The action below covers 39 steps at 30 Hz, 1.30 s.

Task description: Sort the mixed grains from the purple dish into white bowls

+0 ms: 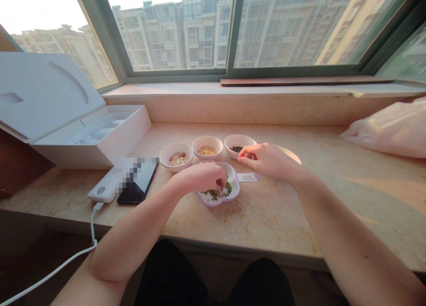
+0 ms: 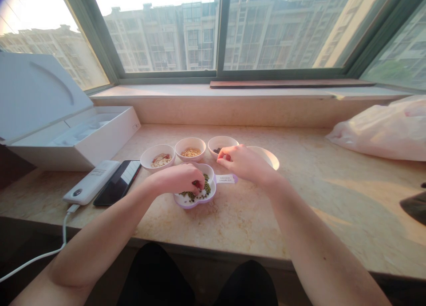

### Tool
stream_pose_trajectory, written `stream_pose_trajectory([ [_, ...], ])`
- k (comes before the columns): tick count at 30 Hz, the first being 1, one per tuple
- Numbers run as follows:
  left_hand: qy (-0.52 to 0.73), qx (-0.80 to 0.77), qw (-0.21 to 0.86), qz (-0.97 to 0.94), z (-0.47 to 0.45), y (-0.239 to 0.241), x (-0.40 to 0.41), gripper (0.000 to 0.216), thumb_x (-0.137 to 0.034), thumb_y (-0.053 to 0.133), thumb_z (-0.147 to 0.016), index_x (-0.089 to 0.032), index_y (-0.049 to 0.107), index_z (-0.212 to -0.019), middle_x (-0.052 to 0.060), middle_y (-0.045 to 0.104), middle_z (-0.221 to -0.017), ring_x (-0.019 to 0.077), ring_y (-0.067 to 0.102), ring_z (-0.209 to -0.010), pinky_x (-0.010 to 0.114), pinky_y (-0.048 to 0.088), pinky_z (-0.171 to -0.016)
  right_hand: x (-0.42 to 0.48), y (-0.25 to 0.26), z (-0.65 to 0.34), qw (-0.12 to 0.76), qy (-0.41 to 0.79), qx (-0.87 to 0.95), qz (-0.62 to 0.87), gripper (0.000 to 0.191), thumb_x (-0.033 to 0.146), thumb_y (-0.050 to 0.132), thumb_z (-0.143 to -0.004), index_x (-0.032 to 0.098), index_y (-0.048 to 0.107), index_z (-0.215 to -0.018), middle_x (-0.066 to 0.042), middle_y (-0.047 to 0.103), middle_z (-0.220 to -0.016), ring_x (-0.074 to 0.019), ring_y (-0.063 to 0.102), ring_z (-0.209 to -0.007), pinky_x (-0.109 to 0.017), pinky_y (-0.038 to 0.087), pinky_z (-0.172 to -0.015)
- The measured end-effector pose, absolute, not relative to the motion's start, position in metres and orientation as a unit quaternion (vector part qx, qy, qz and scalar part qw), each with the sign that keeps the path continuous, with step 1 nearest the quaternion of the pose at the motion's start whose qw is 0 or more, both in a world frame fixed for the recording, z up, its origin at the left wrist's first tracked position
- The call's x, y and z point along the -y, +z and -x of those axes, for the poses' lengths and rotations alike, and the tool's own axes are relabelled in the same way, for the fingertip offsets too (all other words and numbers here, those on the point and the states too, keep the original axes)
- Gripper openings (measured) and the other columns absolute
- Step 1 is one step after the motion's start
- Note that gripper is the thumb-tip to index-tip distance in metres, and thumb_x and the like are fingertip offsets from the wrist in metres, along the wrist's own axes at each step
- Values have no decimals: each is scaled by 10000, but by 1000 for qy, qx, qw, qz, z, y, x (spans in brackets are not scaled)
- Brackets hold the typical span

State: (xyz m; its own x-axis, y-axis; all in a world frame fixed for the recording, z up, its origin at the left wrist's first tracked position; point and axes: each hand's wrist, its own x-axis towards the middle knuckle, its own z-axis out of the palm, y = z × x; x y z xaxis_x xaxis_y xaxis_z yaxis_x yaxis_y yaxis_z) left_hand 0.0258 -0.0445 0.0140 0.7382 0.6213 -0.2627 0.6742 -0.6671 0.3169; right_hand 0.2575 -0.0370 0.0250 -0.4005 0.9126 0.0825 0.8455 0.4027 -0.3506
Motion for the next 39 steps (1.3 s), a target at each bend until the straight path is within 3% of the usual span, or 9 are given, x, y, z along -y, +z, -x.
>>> stream_pose_trajectory([
  [9,-77,-360,162,-915,-26,14,48,114,-195,669,-903,-218,781,-895,18,770,-1020,182,646,-929,297,441,-783,38,25,-256,127,126,827,533,224,342,564,-953,255,755,-876,2,748,-734,-190,662,-685,-306,393,-624],
  [17,-91,-316,139,-934,-28,14,48,179,-143,587,-956,-209,747,-911,10,749,-1039,150,608,-875,283,410,-719,39,25,-254,116,126,828,533,237,365,566,-955,266,757,-856,11,731,-701,-185,649,-661,-304,385,-602],
  [23,-81,-346,148,-923,-27,17,48,109,-306,736,-907,-213,786,-934,37,760,-1073,195,656,-966,293,459,-787,39,25,-256,119,127,828,533,237,367,570,-951,264,758,-850,6,736,-712,-182,643,-658,-302,384,-596],
  [31,-41,-349,150,-924,-26,8,46,107,-194,708,-888,-206,813,-877,37,779,-965,182,673,-877,295,478,-779,38,25,-256,118,133,831,526,204,344,595,-936,275,762,-841,12,728,-705,-185,643,-660,-298,389,-600],
  [39,-38,-388,142,-910,-24,10,47,110,-208,710,-889,-223,818,-900,42,788,-1054,217,693,-988,296,485,-804,40,26,-254,111,138,830,530,214,348,594,-935,281,771,-836,11,724,-689,-188,652,-654,-299,390,-595],
])
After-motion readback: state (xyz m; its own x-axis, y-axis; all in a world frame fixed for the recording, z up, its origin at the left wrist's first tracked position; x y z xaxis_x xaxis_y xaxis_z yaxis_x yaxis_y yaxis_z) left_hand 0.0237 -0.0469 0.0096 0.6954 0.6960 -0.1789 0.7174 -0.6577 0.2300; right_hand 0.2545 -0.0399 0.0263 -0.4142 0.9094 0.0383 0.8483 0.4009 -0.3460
